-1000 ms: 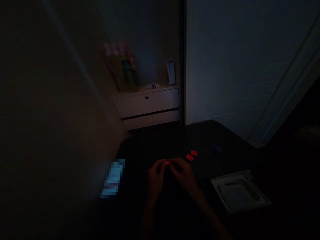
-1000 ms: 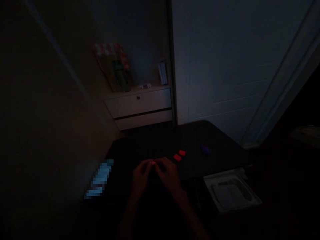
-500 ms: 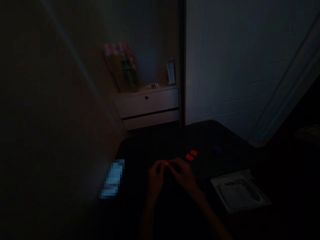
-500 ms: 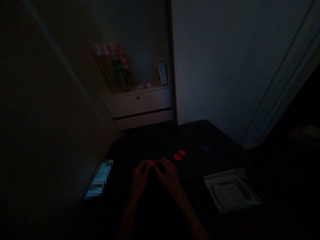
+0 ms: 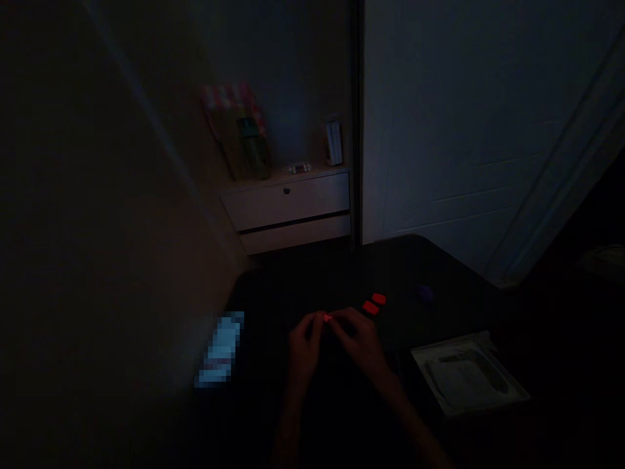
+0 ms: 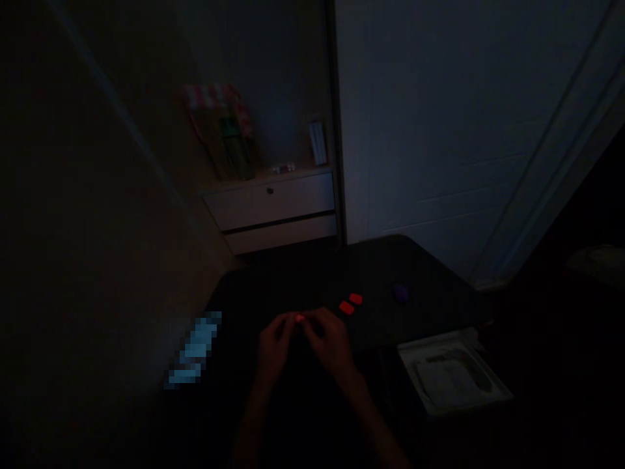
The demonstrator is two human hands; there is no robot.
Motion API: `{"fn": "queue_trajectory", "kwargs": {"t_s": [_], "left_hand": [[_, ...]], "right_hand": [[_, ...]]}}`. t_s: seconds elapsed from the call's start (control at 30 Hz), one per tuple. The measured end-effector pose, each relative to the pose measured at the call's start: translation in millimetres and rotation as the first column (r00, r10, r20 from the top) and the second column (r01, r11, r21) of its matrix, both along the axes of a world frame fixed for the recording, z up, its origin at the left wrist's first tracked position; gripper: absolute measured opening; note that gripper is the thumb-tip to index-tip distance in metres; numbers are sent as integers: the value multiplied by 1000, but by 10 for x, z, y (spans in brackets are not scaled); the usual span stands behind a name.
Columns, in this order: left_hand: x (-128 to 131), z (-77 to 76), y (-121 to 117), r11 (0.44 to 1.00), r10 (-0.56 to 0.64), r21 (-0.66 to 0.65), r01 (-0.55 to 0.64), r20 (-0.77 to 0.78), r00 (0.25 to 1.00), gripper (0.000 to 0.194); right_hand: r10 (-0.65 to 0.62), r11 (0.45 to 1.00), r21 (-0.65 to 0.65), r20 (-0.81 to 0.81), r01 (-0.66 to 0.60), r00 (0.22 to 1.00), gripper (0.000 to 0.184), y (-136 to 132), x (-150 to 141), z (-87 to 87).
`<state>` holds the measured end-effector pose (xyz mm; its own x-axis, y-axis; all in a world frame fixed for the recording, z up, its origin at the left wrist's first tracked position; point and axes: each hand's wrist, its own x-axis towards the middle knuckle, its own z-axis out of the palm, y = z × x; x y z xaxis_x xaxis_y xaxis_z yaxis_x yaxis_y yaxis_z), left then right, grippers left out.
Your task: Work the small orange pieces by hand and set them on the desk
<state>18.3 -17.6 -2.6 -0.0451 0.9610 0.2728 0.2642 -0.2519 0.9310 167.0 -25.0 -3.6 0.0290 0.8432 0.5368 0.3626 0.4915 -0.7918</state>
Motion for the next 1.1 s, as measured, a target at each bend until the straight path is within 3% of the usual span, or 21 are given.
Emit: {"fn": "queue_trajectory", "kwargs": {"t_s": [0.27,0.9,1.1], "left_hand": [[0,7,-5,997,-48,-47,54,127,991,33],[-4,-3,-7,999,-20,-49,25,99,995,28],[4,24,-21,997,-66,-21,69,118,991,34]], "right_hand": [[-9,1000,-15,-25,8,1000,14,-8,11,12],[30,1000,8,1,-30,1000,12,-14,21,2],[-1,1000,-23,-13,0,1000,14,-14,12,7]]}}
